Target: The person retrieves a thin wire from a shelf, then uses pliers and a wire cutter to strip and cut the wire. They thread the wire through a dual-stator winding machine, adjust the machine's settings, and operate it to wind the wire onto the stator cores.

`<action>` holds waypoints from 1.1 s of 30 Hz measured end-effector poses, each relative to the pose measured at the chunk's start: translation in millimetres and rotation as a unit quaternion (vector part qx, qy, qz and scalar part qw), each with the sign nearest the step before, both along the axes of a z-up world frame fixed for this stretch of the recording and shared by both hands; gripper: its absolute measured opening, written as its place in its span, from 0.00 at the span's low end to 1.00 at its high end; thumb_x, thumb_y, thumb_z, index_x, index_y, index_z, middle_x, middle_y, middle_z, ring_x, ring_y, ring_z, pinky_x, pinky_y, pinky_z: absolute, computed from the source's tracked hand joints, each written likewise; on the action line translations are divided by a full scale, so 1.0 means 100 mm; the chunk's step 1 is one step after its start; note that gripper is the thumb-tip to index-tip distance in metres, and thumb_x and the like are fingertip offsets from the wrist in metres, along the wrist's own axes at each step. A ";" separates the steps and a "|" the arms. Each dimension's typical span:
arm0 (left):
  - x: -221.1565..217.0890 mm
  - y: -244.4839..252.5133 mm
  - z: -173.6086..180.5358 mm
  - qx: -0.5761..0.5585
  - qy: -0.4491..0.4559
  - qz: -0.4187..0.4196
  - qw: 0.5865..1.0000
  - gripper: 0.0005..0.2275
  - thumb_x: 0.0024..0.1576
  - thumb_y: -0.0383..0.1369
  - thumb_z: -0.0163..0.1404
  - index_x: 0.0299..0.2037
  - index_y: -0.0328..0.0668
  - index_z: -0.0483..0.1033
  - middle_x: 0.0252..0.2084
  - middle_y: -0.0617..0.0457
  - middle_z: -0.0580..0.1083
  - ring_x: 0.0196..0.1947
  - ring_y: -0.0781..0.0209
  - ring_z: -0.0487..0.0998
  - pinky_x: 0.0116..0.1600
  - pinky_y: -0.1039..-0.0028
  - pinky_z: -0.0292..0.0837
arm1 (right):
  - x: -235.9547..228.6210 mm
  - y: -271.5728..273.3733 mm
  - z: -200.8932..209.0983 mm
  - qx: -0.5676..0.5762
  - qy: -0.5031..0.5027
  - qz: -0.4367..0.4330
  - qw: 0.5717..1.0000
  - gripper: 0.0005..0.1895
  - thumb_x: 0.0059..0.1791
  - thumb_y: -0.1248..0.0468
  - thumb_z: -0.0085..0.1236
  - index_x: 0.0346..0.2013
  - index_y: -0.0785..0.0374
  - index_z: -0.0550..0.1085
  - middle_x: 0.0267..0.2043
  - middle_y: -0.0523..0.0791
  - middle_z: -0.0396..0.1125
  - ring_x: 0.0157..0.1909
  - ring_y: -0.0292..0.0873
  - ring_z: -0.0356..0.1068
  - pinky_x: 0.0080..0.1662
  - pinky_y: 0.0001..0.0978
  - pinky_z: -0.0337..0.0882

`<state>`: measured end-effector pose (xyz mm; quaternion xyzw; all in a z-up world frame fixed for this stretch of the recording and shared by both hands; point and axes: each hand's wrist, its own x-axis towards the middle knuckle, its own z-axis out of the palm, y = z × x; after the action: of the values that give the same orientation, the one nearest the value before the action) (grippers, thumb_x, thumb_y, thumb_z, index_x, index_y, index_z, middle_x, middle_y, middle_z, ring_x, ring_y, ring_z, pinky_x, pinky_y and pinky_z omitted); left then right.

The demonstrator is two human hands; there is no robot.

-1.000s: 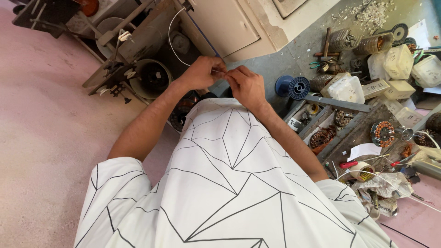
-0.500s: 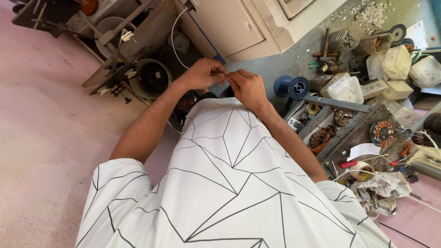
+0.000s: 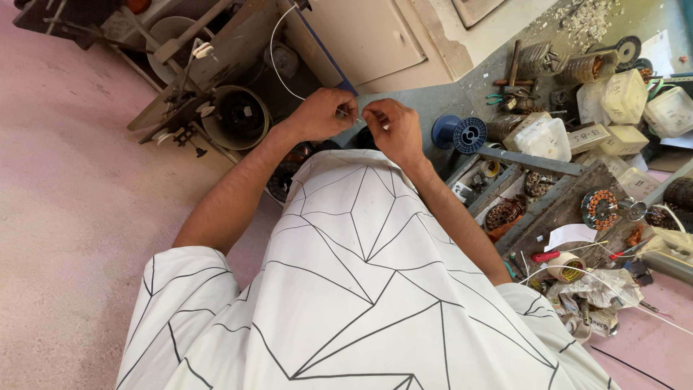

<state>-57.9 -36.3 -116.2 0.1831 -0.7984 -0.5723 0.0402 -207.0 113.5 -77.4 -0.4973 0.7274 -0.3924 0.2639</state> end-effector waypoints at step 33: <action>0.10 0.13 -0.10 0.041 0.001 0.136 0.990 0.06 0.50 0.28 0.58 0.32 0.32 0.80 0.30 0.49 0.80 0.31 0.63 0.81 0.42 0.73 0.78 | 0.21 -0.01 0.06 -0.127 0.181 0.073 0.973 0.02 0.49 0.72 0.63 0.35 0.66 0.77 0.32 0.46 0.71 0.32 0.47 0.73 0.34 0.35 0.72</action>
<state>-47.9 -23.1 -126.4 0.2904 -0.7416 -0.5944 0.1109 -185.9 112.1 -71.6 -0.6410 0.6694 -0.3645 0.0904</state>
